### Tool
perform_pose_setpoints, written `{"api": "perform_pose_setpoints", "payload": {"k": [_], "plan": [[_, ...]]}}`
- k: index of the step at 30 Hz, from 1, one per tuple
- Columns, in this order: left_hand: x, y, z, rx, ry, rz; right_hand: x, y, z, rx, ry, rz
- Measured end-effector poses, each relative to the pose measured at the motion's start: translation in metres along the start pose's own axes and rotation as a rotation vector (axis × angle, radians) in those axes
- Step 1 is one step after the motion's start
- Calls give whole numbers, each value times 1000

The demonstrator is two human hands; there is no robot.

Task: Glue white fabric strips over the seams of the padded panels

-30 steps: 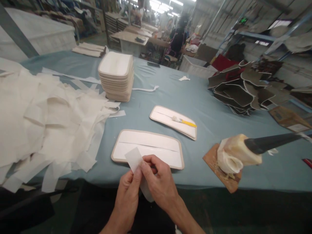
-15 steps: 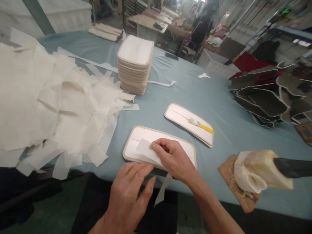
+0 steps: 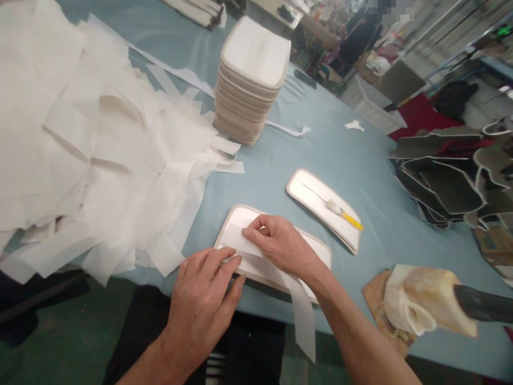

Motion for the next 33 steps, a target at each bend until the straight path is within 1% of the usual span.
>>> {"api": "perform_pose_setpoints", "payload": {"k": [5, 8, 13, 18, 29, 33], "plan": [[-1, 1, -3, -5, -28, -13, 2, 5, -2, 33, -98, -24], [-2, 2, -6, -9, -43, -5, 0, 6, -6, 30, -114, -17], [-3, 2, -8, -10, -46, -25, -5, 8, -13, 29, -176, 13], [-3, 2, -9, -19, -55, -32, -5, 10, -19, 44, -261, -1], [-4, 3, -7, -21, -72, -15, -5, 13, -19, 49, -344, 17], [-5, 2, -7, -27, -90, 6, -5, 14, -18, 21, -350, 26]]}}
Point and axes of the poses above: each hand's wrist, its own y-axis towards the middle knuckle, its own x-axis out of the palm, z = x × y, the point moved 3 cm from there along y, towards the middle knuckle, and after that the axes turned 15 degrees about -y, right-handed, at the moved point
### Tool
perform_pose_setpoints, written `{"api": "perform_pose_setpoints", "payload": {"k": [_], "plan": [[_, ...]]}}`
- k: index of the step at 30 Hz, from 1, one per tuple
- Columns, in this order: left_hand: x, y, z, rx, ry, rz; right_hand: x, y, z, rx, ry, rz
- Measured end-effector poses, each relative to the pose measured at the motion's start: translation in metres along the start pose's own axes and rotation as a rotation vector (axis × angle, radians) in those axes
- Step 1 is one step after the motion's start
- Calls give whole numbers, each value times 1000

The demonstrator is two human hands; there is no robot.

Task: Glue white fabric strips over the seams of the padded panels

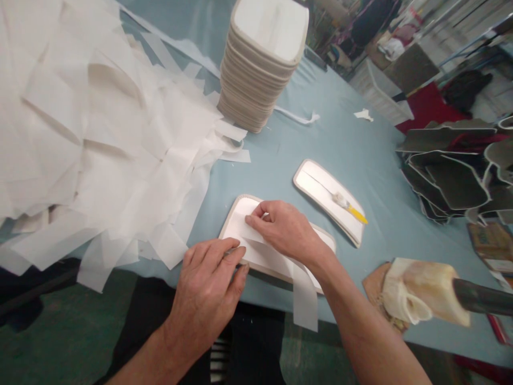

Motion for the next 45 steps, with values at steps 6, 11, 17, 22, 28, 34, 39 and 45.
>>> {"api": "perform_pose_setpoints", "payload": {"k": [6, 11, 17, 22, 28, 34, 39, 45], "plan": [[-6, 0, -10, -28, 18, 29, 1, 1, 1, -13, 10, 3], [-6, 9, -20, -9, 140, -55, 1, 1, 0, -2, -1, 8], [3, 15, -26, 60, 183, -184, 0, 0, -2, 9, -37, -11], [7, 12, -27, 63, 253, -244, -2, -3, -5, -16, -66, 17], [9, 6, -26, 117, 312, -298, -8, -9, 5, 13, 54, -4], [11, 6, -29, 141, 342, -335, -10, -20, 35, -4, 236, -137], [11, 6, -29, 152, 335, -350, -13, -32, 63, -7, 321, -146], [11, 5, -31, 115, 306, -368, -11, -45, 103, -28, 430, -104]]}}
Point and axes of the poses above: each hand's wrist, its own y-axis towards the middle knuckle, its own x-axis out of the palm, z = x × y, the point moved 3 cm from there along y, towards the middle knuckle, and after that the axes turned 15 degrees about -y, right-handed, at the moved point
